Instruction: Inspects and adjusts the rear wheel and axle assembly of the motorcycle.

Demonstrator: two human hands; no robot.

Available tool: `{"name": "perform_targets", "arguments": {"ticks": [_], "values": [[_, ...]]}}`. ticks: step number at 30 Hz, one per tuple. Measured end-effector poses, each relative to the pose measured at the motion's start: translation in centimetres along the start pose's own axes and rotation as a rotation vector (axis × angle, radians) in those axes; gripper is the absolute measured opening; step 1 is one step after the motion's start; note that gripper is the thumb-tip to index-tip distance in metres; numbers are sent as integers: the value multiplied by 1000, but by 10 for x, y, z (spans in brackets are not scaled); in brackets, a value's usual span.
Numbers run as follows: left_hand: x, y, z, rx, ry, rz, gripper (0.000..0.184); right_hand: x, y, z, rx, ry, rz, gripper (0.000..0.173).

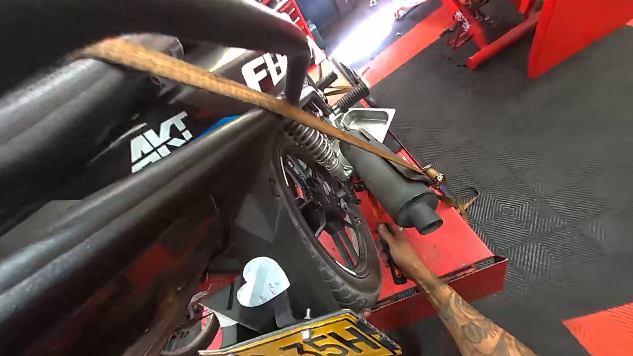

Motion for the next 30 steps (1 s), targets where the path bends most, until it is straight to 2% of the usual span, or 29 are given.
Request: {"name": "perform_targets", "arguments": {"ticks": [1,3,4,6,8,11,13,16,19,23,26,28,30], "values": [[6,-2,-24,-202,-87,-47,103,-1,-1,-2,0,-38,-29,39],[21,-3,-28,-148,-26,-164,112,5,-3,-2,-30,-189,-89,38],[24,-4,-47,-209,-32,-150,111,9,-4,-2,-48,-207,-92,38],[33,-6,-87,-312,-118,-134,107,7,-5,-4,-45,-36,-23,41],[34,-8,-104,-294,-159,-92,93,-3,-8,-6,0,39,-9,40],[23,-15,-78,-153,-96,7,51,-2,-10,-4,-43,-235,-114,37],[24,-13,-87,-137,-68,30,41,3,-7,-4,-62,-163,-86,38],[26,-13,-83,101,-47,70,44,-2,-8,-2,-14,33,-11,41],[29,-8,-81,6,-33,-5,52,1,-10,-2,-34,-84,-105,41],[12,-11,-45,-34,-3,37,67,-6,-9,-9,-16,61,-50,38],[12,-13,-36,3,23,-2,59,-1,-8,-6,-29,-61,-87,38],[11,-10,-44,-106,-49,24,63,-2,-7,-10,-38,17,-26,38],[12,-10,-56,-232,-115,56,69,-5,-8,-13,-28,-1,-48,37]]}}
Point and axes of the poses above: each hand's wrist, its own y-axis away from the middle knuckle, its own x-axis out of the palm, z = x × y, the point moved 1 cm from there along -y, towards the middle knuckle, and after that the axes turned 7 degrees about -z, right-handed, at the moved point
